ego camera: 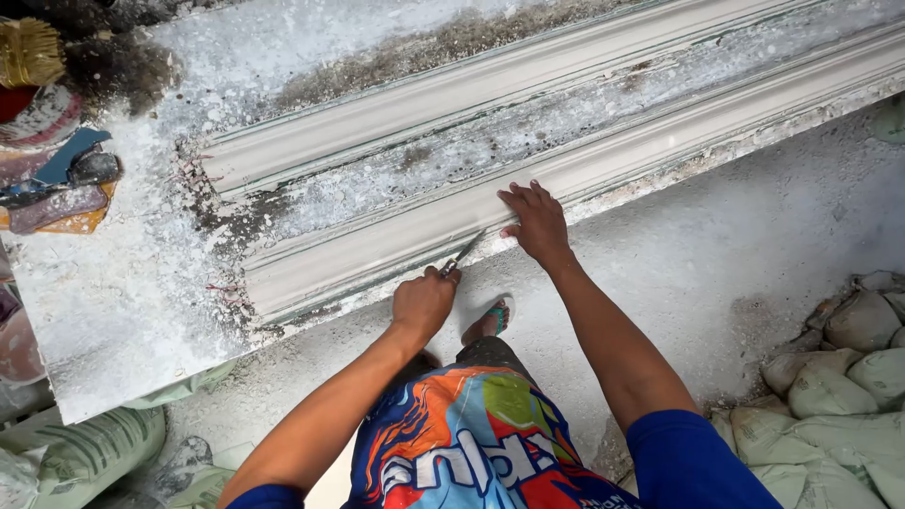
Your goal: Use a scraper tool to refine and shape the edges of decorative plaster moulding pieces on a workbench.
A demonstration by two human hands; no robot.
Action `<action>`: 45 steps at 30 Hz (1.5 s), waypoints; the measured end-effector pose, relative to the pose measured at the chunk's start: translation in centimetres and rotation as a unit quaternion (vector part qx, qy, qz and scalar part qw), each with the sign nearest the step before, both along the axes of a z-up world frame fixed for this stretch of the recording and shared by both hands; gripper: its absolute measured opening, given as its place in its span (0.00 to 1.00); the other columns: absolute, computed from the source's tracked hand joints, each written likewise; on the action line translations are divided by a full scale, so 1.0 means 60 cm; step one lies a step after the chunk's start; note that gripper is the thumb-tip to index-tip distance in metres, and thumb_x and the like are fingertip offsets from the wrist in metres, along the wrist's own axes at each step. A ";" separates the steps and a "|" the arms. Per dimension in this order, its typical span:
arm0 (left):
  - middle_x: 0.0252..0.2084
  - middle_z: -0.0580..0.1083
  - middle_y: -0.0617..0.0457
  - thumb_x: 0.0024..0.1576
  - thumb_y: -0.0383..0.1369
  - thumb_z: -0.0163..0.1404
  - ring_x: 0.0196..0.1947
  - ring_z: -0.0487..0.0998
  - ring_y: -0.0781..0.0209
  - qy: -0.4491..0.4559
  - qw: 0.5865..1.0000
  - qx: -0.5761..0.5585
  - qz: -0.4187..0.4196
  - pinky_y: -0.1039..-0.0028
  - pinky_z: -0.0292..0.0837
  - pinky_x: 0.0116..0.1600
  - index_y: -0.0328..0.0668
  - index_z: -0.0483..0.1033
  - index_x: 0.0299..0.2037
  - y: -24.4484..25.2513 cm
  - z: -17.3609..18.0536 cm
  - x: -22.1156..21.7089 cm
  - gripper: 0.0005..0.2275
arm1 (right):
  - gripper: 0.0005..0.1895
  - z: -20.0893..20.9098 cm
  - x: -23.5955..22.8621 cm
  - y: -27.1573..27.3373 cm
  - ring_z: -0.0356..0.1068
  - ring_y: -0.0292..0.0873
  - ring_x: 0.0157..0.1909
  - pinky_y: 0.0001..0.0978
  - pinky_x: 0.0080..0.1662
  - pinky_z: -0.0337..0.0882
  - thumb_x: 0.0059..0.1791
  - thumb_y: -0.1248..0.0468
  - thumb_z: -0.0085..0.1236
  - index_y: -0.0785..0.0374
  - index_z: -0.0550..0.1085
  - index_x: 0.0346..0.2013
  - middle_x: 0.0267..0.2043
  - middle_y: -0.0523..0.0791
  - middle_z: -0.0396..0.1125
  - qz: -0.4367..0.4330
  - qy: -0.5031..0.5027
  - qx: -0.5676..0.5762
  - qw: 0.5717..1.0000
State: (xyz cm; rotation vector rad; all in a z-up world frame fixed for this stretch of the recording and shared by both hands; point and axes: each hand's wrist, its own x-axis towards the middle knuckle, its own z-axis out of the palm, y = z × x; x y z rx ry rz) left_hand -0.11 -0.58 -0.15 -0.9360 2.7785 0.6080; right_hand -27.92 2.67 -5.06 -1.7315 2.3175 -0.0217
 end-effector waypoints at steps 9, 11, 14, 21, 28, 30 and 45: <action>0.36 0.75 0.40 0.66 0.31 0.36 0.36 0.84 0.35 0.003 1.000 0.008 -0.006 0.48 0.79 0.36 0.55 0.78 0.55 -0.008 0.014 0.008 0.16 | 0.38 0.005 -0.001 0.001 0.48 0.54 0.78 0.62 0.69 0.57 0.45 0.49 0.65 0.34 0.63 0.70 0.72 0.38 0.58 -0.016 -0.037 -0.011 0.999; 0.35 0.75 0.40 0.66 0.31 0.35 0.35 0.84 0.35 0.013 1.000 0.003 -0.007 0.49 0.79 0.36 0.54 0.78 0.56 0.001 -0.004 -0.019 0.17 | 0.39 0.001 0.003 0.002 0.48 0.55 0.77 0.62 0.69 0.57 0.45 0.50 0.66 0.35 0.63 0.70 0.73 0.39 0.57 -0.014 -0.046 -0.016 0.999; 0.36 0.75 0.40 0.66 0.31 0.35 0.35 0.84 0.35 0.011 1.000 -0.001 -0.001 0.49 0.79 0.35 0.55 0.78 0.56 0.006 0.024 -0.022 0.17 | 0.38 0.014 -0.002 0.004 0.48 0.55 0.78 0.62 0.69 0.57 0.46 0.49 0.65 0.36 0.63 0.70 0.73 0.39 0.57 -0.013 -0.052 -0.015 0.998; 0.37 0.75 0.39 0.66 0.29 0.37 0.36 0.83 0.34 0.007 0.998 0.036 0.042 0.46 0.79 0.37 0.53 0.77 0.57 0.016 0.008 -0.026 0.16 | 0.38 0.021 0.002 0.001 0.48 0.54 0.77 0.62 0.69 0.57 0.46 0.47 0.64 0.37 0.63 0.70 0.73 0.38 0.57 -0.007 -0.042 0.006 0.999; 0.38 0.75 0.38 0.66 0.31 0.35 0.37 0.83 0.33 -0.007 0.996 0.057 0.066 0.46 0.79 0.38 0.57 0.76 0.58 0.018 0.007 -0.006 0.17 | 0.36 0.054 -0.022 0.015 0.42 0.50 0.80 0.70 0.71 0.46 0.51 0.49 0.58 0.36 0.58 0.73 0.78 0.36 0.50 0.013 -0.048 0.047 0.998; 0.37 0.75 0.38 0.66 0.32 0.35 0.37 0.83 0.33 -0.010 0.996 0.051 0.070 0.46 0.79 0.38 0.60 0.76 0.57 0.019 -0.003 0.003 0.17 | 0.37 0.059 -0.043 0.024 0.39 0.53 0.81 0.73 0.71 0.41 0.51 0.48 0.59 0.39 0.58 0.74 0.80 0.41 0.47 -0.018 -0.033 0.041 0.998; 0.37 0.75 0.40 0.66 0.30 0.36 0.36 0.83 0.36 0.022 0.996 0.049 0.070 0.49 0.80 0.37 0.59 0.76 0.58 0.042 0.010 -0.102 0.17 | 0.41 0.016 -0.132 0.028 0.42 0.53 0.79 0.71 0.72 0.45 0.47 0.45 0.63 0.33 0.57 0.73 0.77 0.39 0.49 -0.020 -0.029 0.029 0.999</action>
